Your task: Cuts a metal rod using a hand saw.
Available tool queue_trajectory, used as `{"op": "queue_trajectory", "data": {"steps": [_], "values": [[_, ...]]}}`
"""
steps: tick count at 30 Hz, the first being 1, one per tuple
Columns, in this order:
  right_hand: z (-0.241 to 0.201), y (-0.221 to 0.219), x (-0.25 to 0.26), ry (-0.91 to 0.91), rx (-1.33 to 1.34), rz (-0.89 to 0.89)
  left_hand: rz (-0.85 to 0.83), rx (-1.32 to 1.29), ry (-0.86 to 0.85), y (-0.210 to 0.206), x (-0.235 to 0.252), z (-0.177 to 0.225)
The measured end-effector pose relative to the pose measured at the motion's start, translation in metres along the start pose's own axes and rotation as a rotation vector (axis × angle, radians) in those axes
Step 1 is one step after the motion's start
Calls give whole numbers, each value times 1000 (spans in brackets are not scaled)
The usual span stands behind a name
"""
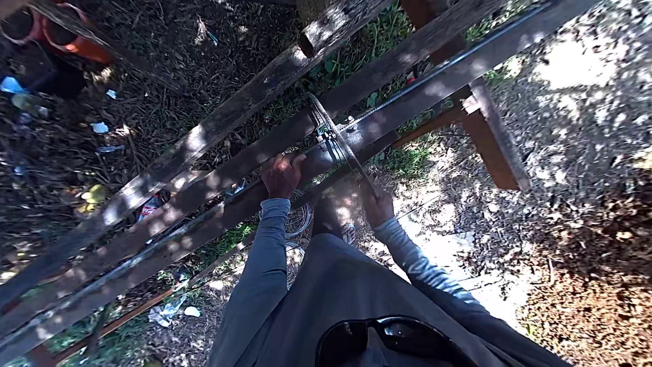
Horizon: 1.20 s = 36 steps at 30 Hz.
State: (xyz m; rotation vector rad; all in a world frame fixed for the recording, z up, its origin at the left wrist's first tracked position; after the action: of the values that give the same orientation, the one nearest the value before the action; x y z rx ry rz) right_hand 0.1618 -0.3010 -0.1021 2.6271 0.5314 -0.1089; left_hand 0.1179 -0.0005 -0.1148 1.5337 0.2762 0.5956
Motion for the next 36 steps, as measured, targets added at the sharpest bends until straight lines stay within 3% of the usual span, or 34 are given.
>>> {"op": "queue_trajectory", "data": {"steps": [2, 4, 7, 11, 14, 18, 21, 26, 29, 31, 36], "values": [[11, 20, -33, 4, 25, -6, 3, -7, 3, 0, -1, 1], [-6, 24, -32, -1, 7, 0, 2, -14, 10, 2, 0, 0], [-43, -8, 31, -94, -81, -35, -17, -23, 15, 0, 4, -1], [-53, -50, 100, 14, -8, 12, -38, -26, 17, 0, 2, 0], [-42, -34, 68, -38, -26, -47, -28, -8, 18, 2, 0, 3], [12, 10, -16, -31, 36, -3, 0, -13, 9, 4, 1, 3], [7, 30, -42, 11, 26, -4, -15, -24, 11, 6, 2, 2], [-51, -29, 65, -135, -56, -54, -45, -33, 17, 3, 3, 0], [-48, -46, 94, -17, 24, 16, -60, -19, -11, 2, 1, -1], [-42, -33, 71, -57, -14, -40, -80, -33, -43, 2, -10, 0], [10, 17, -31, -3, 67, 7, -104, -26, -32, -1, -5, 0]]}}
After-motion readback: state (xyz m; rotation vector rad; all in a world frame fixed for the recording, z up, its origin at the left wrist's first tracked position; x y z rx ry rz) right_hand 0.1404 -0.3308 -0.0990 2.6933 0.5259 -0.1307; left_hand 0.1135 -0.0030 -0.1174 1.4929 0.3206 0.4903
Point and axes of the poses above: each hand's wrist, its own x-axis towards the middle knuckle, its own y-axis out of the back of the hand, z = x × y, the point moved 5 cm from there along x, towards the middle knuckle, and after that the axes turned 6 degrees about x, right-handed, at the moved point
